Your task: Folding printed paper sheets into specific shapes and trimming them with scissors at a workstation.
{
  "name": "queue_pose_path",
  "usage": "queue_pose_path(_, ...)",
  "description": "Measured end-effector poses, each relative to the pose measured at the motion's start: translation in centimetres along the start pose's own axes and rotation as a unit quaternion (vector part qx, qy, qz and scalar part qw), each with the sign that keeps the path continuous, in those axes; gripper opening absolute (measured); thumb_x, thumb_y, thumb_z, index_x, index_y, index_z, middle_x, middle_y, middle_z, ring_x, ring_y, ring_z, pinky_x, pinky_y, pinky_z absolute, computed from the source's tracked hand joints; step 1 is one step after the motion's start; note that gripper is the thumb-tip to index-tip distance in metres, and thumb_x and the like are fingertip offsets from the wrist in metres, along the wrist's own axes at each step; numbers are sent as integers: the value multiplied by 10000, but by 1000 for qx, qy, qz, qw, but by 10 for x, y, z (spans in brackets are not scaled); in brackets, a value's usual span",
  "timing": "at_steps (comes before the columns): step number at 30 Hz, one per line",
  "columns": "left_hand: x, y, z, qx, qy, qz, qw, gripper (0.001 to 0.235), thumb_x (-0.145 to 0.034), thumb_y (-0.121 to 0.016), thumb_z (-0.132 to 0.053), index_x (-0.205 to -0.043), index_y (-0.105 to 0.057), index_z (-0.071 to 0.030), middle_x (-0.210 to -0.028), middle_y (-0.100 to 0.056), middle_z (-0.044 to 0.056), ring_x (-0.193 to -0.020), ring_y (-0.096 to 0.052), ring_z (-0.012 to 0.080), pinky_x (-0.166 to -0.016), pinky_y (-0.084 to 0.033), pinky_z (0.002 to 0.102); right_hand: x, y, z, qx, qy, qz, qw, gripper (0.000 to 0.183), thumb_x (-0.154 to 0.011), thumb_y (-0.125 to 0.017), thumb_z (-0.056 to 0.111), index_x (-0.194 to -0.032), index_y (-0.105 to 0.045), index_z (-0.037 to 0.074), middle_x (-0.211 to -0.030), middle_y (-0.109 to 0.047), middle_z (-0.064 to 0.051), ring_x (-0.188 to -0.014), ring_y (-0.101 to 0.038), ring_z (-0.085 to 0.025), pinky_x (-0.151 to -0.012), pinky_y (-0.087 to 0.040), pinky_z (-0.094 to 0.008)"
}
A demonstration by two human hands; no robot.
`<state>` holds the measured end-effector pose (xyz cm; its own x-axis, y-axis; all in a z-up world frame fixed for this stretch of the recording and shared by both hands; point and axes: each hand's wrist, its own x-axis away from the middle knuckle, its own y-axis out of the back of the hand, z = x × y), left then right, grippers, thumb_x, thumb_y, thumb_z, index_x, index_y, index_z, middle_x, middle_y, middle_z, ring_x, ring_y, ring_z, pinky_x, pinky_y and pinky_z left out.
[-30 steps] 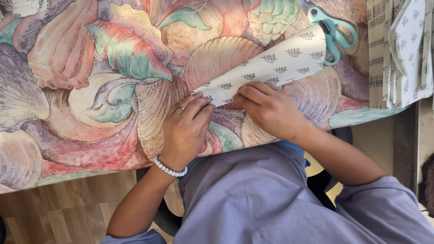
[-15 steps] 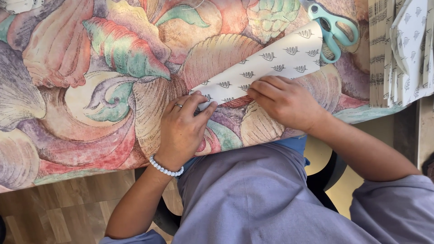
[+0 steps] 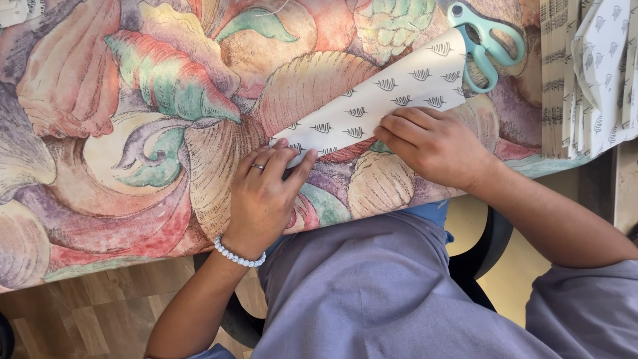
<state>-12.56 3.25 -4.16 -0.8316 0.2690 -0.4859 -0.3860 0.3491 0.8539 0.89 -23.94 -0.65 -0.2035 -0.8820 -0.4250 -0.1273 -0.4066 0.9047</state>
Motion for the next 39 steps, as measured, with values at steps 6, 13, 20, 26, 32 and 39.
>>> queue_pose_path(6, 5, -4, 3, 17, 30, 17, 999, 268, -1055, -534, -149, -1220, -745, -159, -1034, -633, 61, -1002, -685, 273, -945, -538, 437, 7, -1, -2, -7, -3, -1, 1000, 214, -1090, -539, 35, -991, -722, -14, -969, -655, -133, -925, -690, -285, -833, -587, -358)
queue_pose_path(13, 0, 1, 0, 15, 24, 14, 1000, 267, -1072, -525, -115, -1232, -735, -155, -1080, -632, 94, -1012, -676, 295, -924, -527, 441, 27, 3, -13, 7, -13, 12, 1000, 244, -1108, -530, 85, -987, -724, 1, -1000, -675, -129, -952, -703, -288, -849, -590, -360)
queue_pose_path(20, -2, 9, 11, 30, -22, 25, 999, 243, -1059, -560, -110, -1187, -746, -200, -1145, -660, 113, -1032, -678, 305, -885, -517, 439, 27, 1, -12, 22, -4, 0, 1000, 215, -1093, -556, 61, -994, -737, 2, -981, -675, -127, -927, -704, -277, -848, -586, -351)
queue_pose_path(26, -2, 10, 16, 34, -30, 48, 998, 190, -1016, -623, -178, -1147, -759, -185, -1147, -679, 84, -1046, -693, 283, -864, -534, 424, 20, 4, -9, 25, -9, 7, 1000, 203, -1085, -563, 33, -976, -730, -5, -958, -661, -127, -895, -694, -279, -839, -595, -361)
queue_pose_path(32, -6, 8, 14, 32, -20, 44, 998, 157, -1016, -641, -197, -1109, -766, -174, -1098, -688, 66, -1041, -695, 280, -873, -533, 430, -4, -14, 9, -61, -27, -21, 998, 179, -1028, -628, 10, -900, -751, -11, -906, -681, -122, -858, -701, -273, -781, -591, -358)
queue_pose_path(39, -8, 6, 3, 8, 12, 28, 999, 137, -1016, -647, -177, -1104, -747, -142, -1088, -677, 65, -1057, -683, 272, -872, -539, 412, -7, -10, 13, -43, -21, -29, 998, 187, -1058, -589, 25, -937, -725, -18, -938, -662, -137, -872, -681, -296, -775, -586, -375)
